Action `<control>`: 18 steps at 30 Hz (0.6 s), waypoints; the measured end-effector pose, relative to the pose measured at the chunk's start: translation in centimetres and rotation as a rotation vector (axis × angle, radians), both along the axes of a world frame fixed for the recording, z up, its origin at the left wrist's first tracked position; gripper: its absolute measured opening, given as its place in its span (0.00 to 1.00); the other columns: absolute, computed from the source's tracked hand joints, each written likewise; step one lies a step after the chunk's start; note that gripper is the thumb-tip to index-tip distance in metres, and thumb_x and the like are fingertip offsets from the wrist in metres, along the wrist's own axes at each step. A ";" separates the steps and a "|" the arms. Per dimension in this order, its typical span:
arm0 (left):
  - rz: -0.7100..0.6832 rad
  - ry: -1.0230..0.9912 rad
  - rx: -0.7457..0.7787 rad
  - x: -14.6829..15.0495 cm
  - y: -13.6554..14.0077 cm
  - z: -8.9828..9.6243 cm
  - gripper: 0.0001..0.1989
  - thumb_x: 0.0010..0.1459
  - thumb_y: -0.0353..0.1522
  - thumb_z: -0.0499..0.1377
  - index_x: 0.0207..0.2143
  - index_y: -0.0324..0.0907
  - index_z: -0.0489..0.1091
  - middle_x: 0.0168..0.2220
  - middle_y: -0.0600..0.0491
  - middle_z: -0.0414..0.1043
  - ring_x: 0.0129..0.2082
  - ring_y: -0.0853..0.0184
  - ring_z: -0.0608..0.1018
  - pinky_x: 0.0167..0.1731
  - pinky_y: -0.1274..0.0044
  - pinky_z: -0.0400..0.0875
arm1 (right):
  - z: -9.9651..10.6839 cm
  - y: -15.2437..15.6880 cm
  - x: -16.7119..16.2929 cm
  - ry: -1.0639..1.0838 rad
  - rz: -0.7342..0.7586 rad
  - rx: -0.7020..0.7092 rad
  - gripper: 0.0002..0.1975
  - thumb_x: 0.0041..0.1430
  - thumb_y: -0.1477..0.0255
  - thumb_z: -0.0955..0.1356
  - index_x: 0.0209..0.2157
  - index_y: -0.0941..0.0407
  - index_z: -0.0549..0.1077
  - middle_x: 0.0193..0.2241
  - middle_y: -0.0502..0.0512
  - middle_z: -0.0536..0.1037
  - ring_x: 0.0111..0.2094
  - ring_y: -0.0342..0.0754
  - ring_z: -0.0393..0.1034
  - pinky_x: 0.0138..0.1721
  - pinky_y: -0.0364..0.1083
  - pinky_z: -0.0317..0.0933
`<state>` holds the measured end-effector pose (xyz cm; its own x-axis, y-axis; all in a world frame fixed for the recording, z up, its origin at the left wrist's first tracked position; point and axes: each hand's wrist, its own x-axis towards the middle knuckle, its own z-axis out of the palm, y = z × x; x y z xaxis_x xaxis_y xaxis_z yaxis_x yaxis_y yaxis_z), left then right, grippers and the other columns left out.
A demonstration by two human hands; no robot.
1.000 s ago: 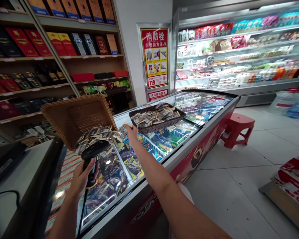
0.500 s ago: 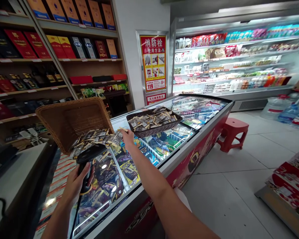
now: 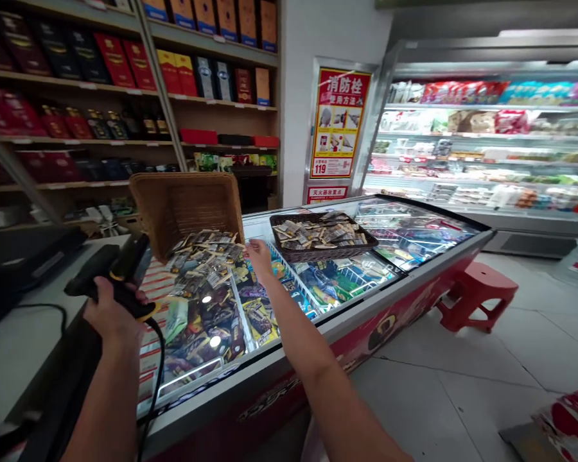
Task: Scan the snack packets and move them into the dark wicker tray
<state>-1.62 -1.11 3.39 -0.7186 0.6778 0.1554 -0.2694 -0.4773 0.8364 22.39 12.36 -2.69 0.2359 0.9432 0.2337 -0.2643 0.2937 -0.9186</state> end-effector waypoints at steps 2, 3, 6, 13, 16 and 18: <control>0.133 -0.137 0.017 -0.8 -0.1 0.3 0.16 0.67 0.44 0.59 0.33 0.42 0.62 0.22 0.58 0.61 0.17 0.74 0.65 0.14 0.79 0.59 | -1.0 -0.9 -1.6 -0.444 -0.017 -0.064 0.17 0.56 0.59 0.73 0.40 0.58 0.74 0.43 0.61 0.76 0.44 0.54 0.75 0.49 0.53 0.69; 0.170 -0.192 0.021 -1.1 -0.2 0.4 0.16 0.69 0.42 0.57 0.32 0.42 0.61 0.23 0.58 0.61 0.17 0.74 0.64 0.15 0.79 0.59 | -1.5 -1.4 -2.5 -0.648 -0.039 -0.108 0.19 0.54 0.58 0.75 0.38 0.59 0.75 0.47 0.65 0.75 0.49 0.58 0.73 0.52 0.55 0.67; 0.182 -0.266 0.016 -1.4 0.1 -0.1 0.15 0.70 0.41 0.55 0.33 0.43 0.59 0.23 0.59 0.60 0.17 0.75 0.65 0.16 0.79 0.58 | -2.7 -2.5 -4.7 -1.058 -0.111 -0.210 0.23 0.51 0.56 0.78 0.37 0.62 0.77 0.55 0.74 0.71 0.60 0.70 0.63 0.59 0.60 0.59; 0.088 -0.218 0.007 0.1 1.2 -1.6 0.15 0.62 0.44 0.59 0.36 0.43 0.60 0.22 0.62 0.62 0.15 0.74 0.65 0.14 0.79 0.60 | -3.3 -2.9 -6.0 -0.641 0.009 -0.125 0.14 0.55 0.63 0.73 0.37 0.57 0.72 0.40 0.58 0.77 0.46 0.53 0.71 0.46 0.48 0.63; 0.068 -0.189 0.013 0.2 1.2 -1.7 0.21 0.56 0.48 0.63 0.35 0.44 0.59 0.22 0.63 0.62 0.14 0.74 0.65 0.14 0.79 0.61 | -2.5 -2.6 -5.0 -0.292 0.050 -0.025 0.16 0.52 0.60 0.72 0.36 0.56 0.70 0.33 0.52 0.75 0.35 0.46 0.69 0.35 0.43 0.62; 0.029 -0.166 0.016 0.2 1.1 -1.8 0.26 0.51 0.52 0.66 0.35 0.44 0.58 0.21 0.63 0.62 0.14 0.74 0.66 0.14 0.79 0.61 | -1.9 -2.4 -4.0 -0.142 -0.008 0.012 0.19 0.51 0.56 0.72 0.37 0.56 0.70 0.30 0.49 0.72 0.29 0.43 0.64 0.29 0.42 0.58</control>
<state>-1.41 0.04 1.62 -0.7544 0.6550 0.0435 -0.3890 -0.4994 0.7742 18.36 9.98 -4.54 0.2068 0.9386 0.2762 -0.1294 0.3060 -0.9432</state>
